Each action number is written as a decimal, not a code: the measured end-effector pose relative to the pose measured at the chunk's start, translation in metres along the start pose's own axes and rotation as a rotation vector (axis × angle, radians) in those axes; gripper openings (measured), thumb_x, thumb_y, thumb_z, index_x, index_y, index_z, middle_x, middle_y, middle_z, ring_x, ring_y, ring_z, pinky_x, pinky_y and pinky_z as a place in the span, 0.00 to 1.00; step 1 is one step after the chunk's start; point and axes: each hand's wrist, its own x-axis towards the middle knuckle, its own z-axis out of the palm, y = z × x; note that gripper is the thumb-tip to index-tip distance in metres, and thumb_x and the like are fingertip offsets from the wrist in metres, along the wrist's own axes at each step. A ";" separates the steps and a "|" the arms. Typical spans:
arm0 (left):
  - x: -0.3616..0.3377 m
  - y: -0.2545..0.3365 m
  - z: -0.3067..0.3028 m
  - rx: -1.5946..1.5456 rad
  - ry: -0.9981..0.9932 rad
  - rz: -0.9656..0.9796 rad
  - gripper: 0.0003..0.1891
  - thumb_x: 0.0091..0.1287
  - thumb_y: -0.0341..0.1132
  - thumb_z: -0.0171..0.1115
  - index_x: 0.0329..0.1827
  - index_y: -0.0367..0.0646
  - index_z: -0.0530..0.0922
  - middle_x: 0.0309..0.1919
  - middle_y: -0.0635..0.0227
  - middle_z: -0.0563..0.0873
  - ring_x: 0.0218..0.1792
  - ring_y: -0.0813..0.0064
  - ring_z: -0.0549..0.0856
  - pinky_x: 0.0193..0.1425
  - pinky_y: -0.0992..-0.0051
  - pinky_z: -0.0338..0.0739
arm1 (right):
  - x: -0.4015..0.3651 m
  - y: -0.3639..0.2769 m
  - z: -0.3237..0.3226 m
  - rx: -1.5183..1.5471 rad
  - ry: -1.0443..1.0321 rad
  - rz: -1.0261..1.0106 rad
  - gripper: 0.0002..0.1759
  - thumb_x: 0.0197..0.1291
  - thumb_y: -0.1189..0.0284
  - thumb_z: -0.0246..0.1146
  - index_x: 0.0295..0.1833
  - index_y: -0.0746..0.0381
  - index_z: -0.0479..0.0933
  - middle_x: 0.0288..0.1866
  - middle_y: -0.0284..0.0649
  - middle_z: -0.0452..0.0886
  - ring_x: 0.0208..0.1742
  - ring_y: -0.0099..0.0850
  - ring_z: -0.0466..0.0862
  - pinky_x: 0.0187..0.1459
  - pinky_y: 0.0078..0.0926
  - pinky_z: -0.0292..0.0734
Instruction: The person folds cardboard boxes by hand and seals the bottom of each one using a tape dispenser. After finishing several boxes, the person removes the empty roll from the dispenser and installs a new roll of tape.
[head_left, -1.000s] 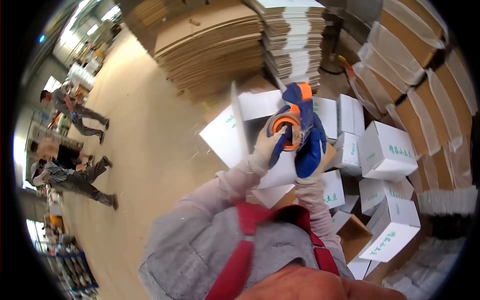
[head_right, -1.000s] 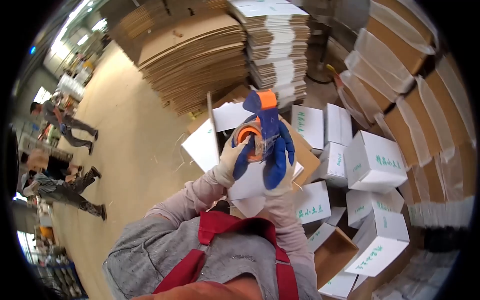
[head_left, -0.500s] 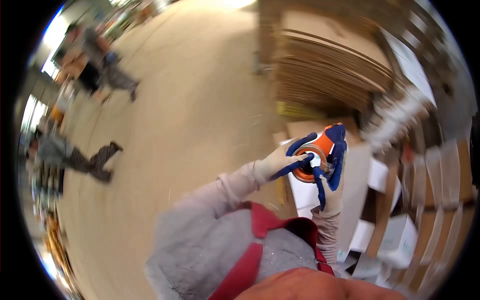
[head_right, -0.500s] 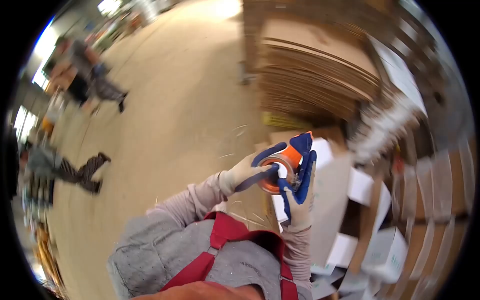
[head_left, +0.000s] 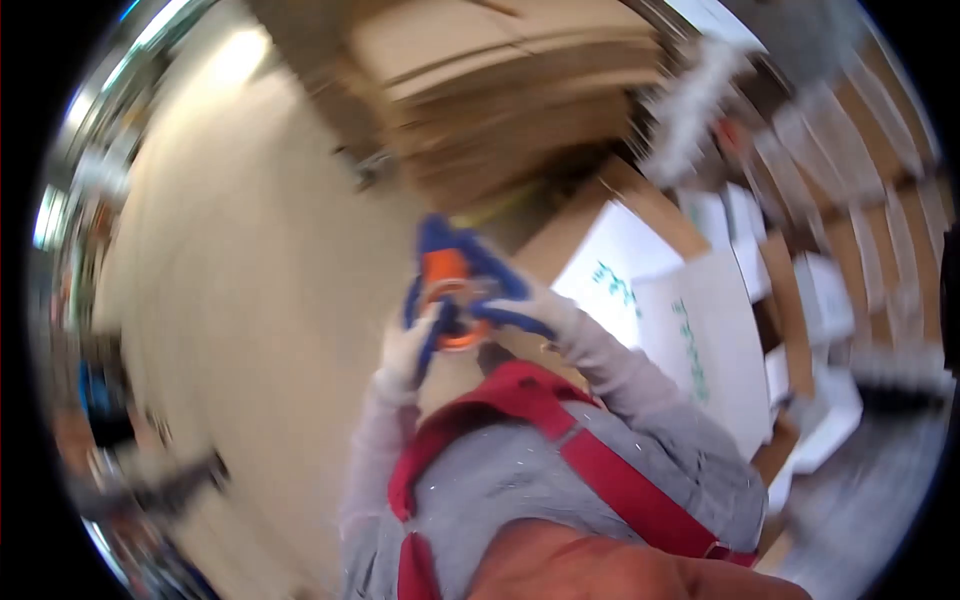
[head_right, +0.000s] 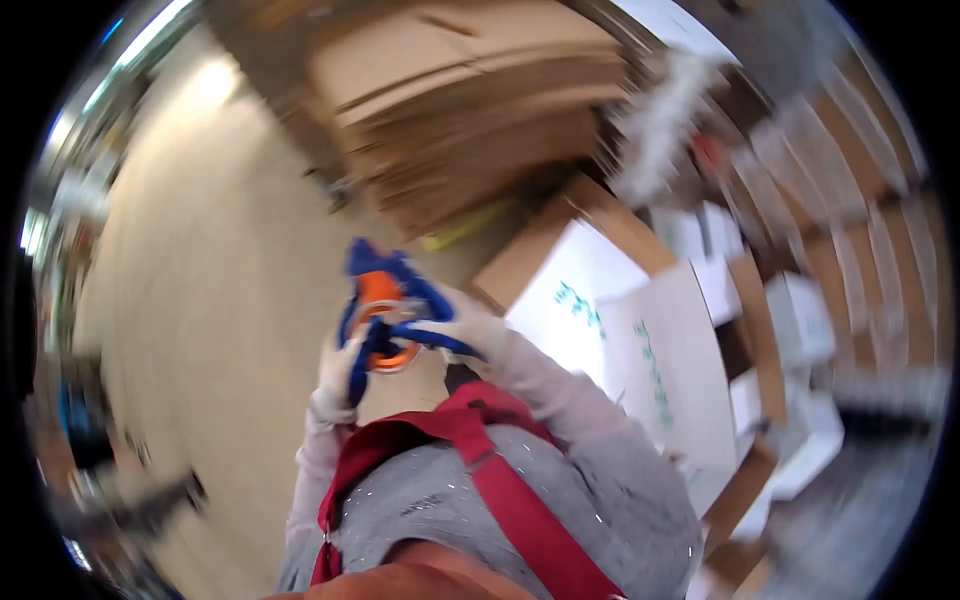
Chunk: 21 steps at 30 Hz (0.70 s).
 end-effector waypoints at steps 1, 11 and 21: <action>0.032 0.013 -0.008 0.075 0.016 0.062 0.19 0.68 0.33 0.56 0.60 0.35 0.70 0.39 0.62 0.83 0.34 0.76 0.84 0.38 0.77 0.81 | 0.039 0.013 -0.013 -0.182 0.078 -0.235 0.44 0.60 0.71 0.62 0.75 0.61 0.43 0.68 0.41 0.64 0.54 0.22 0.72 0.48 0.18 0.72; 0.244 0.164 -0.085 0.307 0.048 0.370 0.24 0.73 0.36 0.46 0.68 0.35 0.61 0.51 0.65 0.77 0.49 0.78 0.77 0.53 0.78 0.72 | 0.184 -0.065 -0.140 -0.282 0.435 -0.466 0.27 0.60 0.72 0.61 0.65 0.61 0.67 0.51 0.38 0.79 0.49 0.25 0.79 0.54 0.21 0.74; 0.473 0.162 -0.077 1.052 0.249 0.599 0.31 0.65 0.54 0.53 0.65 0.42 0.67 0.55 0.51 0.77 0.59 0.55 0.73 0.67 0.61 0.57 | 0.328 -0.167 -0.252 -1.552 1.111 -0.237 0.32 0.57 0.49 0.59 0.63 0.55 0.70 0.59 0.41 0.74 0.60 0.39 0.73 0.59 0.39 0.67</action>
